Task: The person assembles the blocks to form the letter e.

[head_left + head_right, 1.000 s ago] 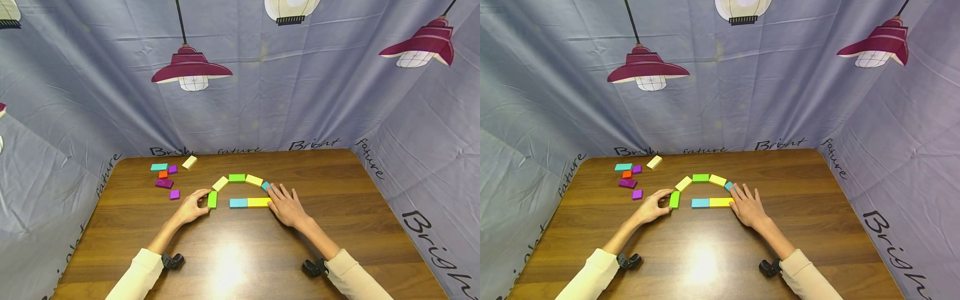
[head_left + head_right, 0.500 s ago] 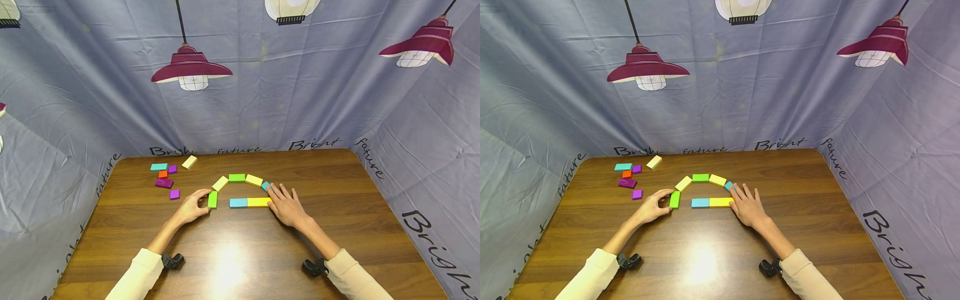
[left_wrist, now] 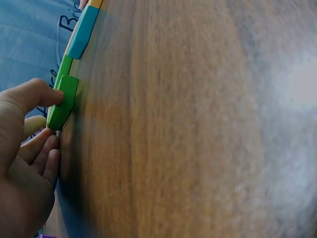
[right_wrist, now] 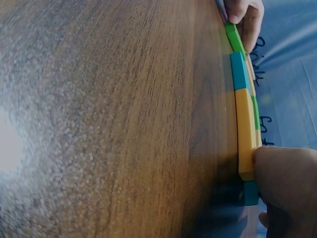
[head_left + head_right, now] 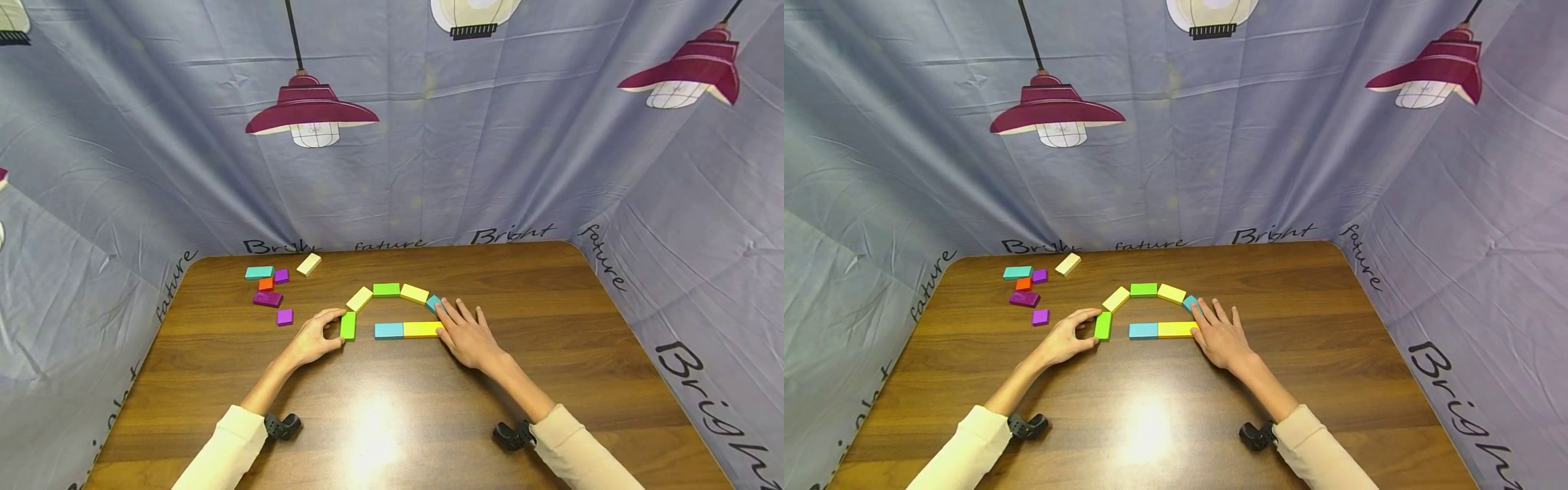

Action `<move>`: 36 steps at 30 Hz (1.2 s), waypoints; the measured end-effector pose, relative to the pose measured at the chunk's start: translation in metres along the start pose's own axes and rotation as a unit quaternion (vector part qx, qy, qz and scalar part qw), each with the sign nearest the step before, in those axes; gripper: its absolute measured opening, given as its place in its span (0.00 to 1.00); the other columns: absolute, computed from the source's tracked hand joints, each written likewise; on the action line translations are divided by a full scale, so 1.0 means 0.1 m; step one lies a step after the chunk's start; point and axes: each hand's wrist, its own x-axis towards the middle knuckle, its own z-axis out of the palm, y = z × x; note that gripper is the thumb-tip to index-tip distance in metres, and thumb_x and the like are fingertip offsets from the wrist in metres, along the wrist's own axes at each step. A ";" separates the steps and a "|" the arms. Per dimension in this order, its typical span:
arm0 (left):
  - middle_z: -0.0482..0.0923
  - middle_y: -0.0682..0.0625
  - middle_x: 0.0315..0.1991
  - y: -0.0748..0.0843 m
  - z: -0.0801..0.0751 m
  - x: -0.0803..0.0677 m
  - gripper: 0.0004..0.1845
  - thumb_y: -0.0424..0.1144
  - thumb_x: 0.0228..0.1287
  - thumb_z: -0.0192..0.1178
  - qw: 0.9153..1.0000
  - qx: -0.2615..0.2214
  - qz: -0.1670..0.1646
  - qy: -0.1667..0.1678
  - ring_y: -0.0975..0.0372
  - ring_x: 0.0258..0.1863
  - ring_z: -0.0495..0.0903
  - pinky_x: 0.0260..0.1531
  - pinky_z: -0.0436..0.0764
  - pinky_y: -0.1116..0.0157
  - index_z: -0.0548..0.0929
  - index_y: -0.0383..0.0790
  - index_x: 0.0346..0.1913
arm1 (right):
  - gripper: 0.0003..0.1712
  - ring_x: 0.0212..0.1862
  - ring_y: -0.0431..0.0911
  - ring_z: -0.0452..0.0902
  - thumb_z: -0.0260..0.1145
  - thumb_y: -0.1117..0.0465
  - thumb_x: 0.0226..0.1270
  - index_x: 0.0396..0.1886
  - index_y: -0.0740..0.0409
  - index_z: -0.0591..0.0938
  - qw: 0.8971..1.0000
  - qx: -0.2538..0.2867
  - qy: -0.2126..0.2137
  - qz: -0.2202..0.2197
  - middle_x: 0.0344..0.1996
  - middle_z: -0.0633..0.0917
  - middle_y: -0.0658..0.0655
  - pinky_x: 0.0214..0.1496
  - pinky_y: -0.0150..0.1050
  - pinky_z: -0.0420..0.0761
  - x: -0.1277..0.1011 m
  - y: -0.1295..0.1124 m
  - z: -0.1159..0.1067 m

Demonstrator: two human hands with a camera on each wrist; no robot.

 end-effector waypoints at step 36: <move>0.74 0.36 0.49 -0.55 -0.80 -0.45 0.26 0.30 0.52 0.65 0.992 0.032 -0.086 0.090 0.47 0.45 0.75 0.44 0.76 0.52 0.74 0.31 0.56 | 0.33 0.68 0.60 0.48 0.49 0.50 0.72 0.71 0.57 0.55 1.000 0.010 -0.001 -0.003 0.68 0.57 0.60 0.60 0.68 0.45 -0.01 -0.01 -0.02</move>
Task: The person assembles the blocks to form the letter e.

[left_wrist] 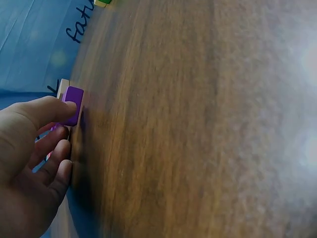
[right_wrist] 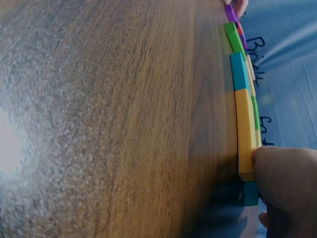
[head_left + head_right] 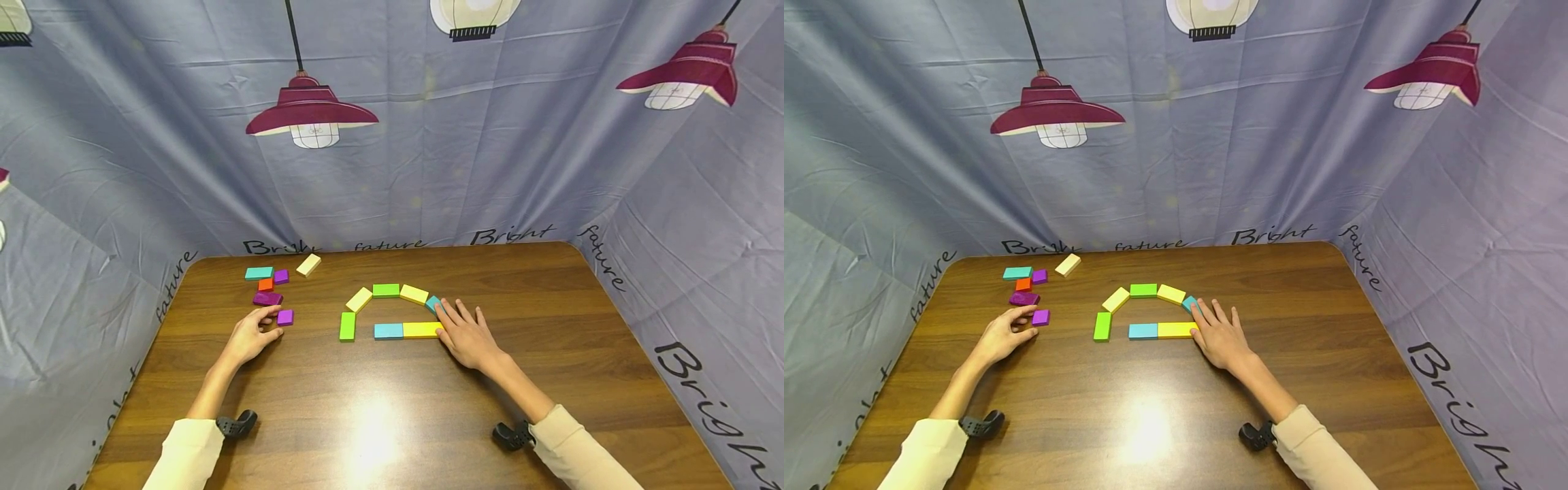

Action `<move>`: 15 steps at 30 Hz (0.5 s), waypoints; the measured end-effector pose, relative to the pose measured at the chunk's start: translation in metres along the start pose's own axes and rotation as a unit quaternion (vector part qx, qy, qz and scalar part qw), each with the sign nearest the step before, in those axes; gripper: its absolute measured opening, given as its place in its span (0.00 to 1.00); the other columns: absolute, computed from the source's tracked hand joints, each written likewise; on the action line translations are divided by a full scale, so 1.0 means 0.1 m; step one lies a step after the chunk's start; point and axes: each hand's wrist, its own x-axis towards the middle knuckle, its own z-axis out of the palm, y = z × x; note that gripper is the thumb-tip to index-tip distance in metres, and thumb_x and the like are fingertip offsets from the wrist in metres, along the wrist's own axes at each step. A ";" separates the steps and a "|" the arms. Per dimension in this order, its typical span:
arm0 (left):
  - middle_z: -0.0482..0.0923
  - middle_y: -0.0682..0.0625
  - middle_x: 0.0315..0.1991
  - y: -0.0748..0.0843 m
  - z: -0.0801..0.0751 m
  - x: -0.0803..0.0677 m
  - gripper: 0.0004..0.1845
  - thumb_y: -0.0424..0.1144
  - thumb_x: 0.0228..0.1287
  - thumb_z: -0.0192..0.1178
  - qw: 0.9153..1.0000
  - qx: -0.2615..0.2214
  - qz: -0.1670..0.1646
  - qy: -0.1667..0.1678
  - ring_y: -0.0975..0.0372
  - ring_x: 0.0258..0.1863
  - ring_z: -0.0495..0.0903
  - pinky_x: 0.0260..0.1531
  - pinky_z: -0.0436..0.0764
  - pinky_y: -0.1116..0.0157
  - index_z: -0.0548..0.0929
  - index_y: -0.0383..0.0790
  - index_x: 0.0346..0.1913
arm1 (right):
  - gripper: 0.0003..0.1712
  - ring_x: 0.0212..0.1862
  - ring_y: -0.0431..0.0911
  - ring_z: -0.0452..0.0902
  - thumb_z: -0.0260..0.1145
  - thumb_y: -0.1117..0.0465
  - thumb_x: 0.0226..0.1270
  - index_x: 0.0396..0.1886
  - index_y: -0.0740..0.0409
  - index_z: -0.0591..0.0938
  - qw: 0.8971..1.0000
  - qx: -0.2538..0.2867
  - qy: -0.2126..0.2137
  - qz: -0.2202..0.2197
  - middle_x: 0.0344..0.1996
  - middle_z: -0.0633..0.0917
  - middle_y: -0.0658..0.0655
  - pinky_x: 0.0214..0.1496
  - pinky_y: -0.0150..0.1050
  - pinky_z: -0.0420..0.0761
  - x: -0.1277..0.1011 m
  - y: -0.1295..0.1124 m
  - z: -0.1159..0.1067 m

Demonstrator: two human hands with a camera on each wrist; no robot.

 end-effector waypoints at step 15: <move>0.77 0.41 0.42 0.03 0.10 0.06 0.18 0.30 0.50 0.67 0.999 0.009 0.024 0.031 0.52 0.39 0.77 0.38 0.78 0.56 0.80 0.31 0.47 | 0.32 0.68 0.60 0.48 0.49 0.50 0.72 0.71 0.57 0.55 1.000 -0.002 -0.001 0.001 0.68 0.57 0.60 0.60 0.68 0.45 0.00 -0.01 0.00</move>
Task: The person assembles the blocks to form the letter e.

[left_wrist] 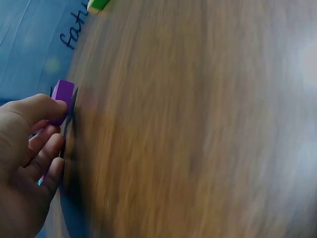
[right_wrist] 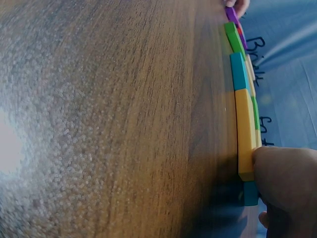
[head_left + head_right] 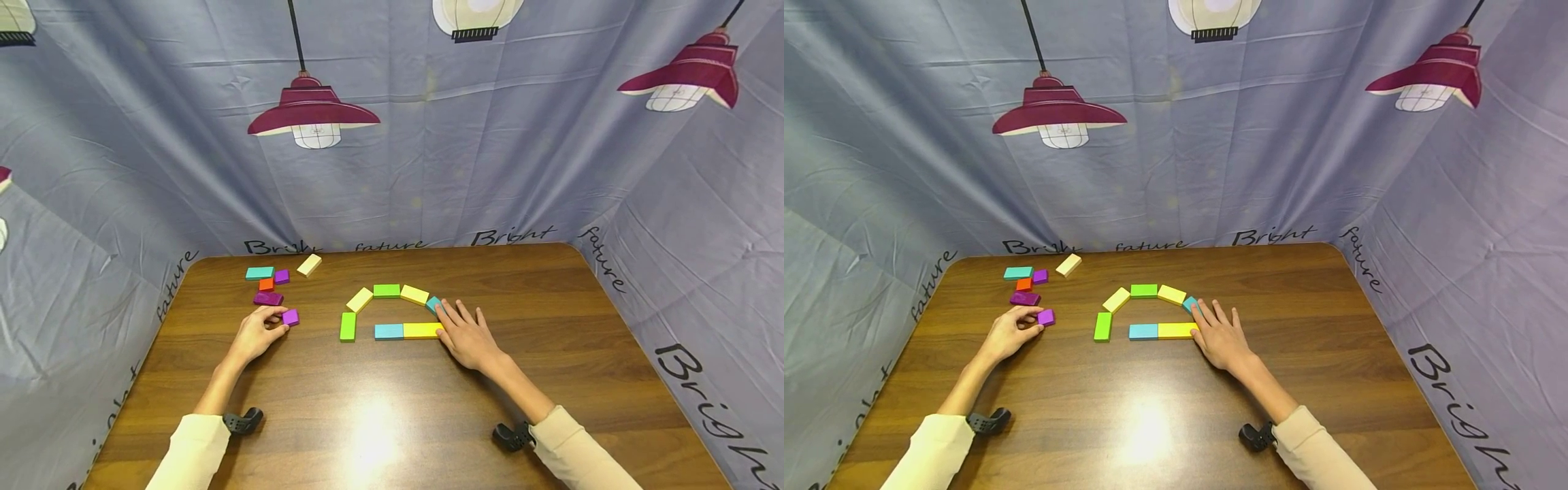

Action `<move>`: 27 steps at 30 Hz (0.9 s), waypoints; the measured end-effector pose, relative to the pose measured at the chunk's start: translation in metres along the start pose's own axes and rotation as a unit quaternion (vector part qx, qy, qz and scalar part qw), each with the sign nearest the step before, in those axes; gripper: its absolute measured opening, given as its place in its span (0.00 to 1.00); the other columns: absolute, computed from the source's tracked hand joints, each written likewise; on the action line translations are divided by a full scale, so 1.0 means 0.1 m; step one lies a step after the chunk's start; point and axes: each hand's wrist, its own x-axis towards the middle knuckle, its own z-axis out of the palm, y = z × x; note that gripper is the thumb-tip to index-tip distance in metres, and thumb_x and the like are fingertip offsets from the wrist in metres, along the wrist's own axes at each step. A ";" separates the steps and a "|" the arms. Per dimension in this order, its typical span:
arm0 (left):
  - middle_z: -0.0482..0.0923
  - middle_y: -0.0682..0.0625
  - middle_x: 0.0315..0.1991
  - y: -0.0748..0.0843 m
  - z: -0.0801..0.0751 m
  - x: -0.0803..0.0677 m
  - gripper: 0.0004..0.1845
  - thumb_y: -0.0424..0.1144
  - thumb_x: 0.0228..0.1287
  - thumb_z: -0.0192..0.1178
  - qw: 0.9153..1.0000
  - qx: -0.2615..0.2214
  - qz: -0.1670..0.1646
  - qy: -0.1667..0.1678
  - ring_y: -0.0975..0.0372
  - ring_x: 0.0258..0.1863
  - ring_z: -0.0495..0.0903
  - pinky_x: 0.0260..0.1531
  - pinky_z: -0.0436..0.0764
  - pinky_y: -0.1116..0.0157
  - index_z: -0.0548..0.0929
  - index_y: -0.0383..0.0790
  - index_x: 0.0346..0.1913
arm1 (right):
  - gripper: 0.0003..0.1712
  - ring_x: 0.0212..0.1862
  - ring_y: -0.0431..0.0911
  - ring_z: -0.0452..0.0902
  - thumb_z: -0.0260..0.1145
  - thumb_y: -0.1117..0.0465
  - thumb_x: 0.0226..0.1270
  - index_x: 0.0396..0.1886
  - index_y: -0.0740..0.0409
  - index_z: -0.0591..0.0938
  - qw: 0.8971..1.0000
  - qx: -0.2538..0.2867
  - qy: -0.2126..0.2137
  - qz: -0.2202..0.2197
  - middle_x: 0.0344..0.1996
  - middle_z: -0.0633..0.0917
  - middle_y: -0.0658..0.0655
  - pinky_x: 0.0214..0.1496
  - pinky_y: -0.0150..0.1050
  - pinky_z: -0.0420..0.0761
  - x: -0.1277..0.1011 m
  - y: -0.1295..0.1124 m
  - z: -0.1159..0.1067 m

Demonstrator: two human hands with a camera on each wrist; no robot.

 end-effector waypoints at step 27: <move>0.78 0.47 0.39 0.79 0.69 0.18 0.17 0.33 0.49 0.69 0.991 -0.075 0.101 -0.052 0.56 0.37 0.78 0.36 0.78 0.59 0.82 0.38 0.44 | 0.33 0.68 0.59 0.48 0.47 0.49 0.72 0.71 0.56 0.55 1.000 -0.003 -0.003 0.004 0.69 0.57 0.59 0.61 0.67 0.46 -0.01 0.01 0.00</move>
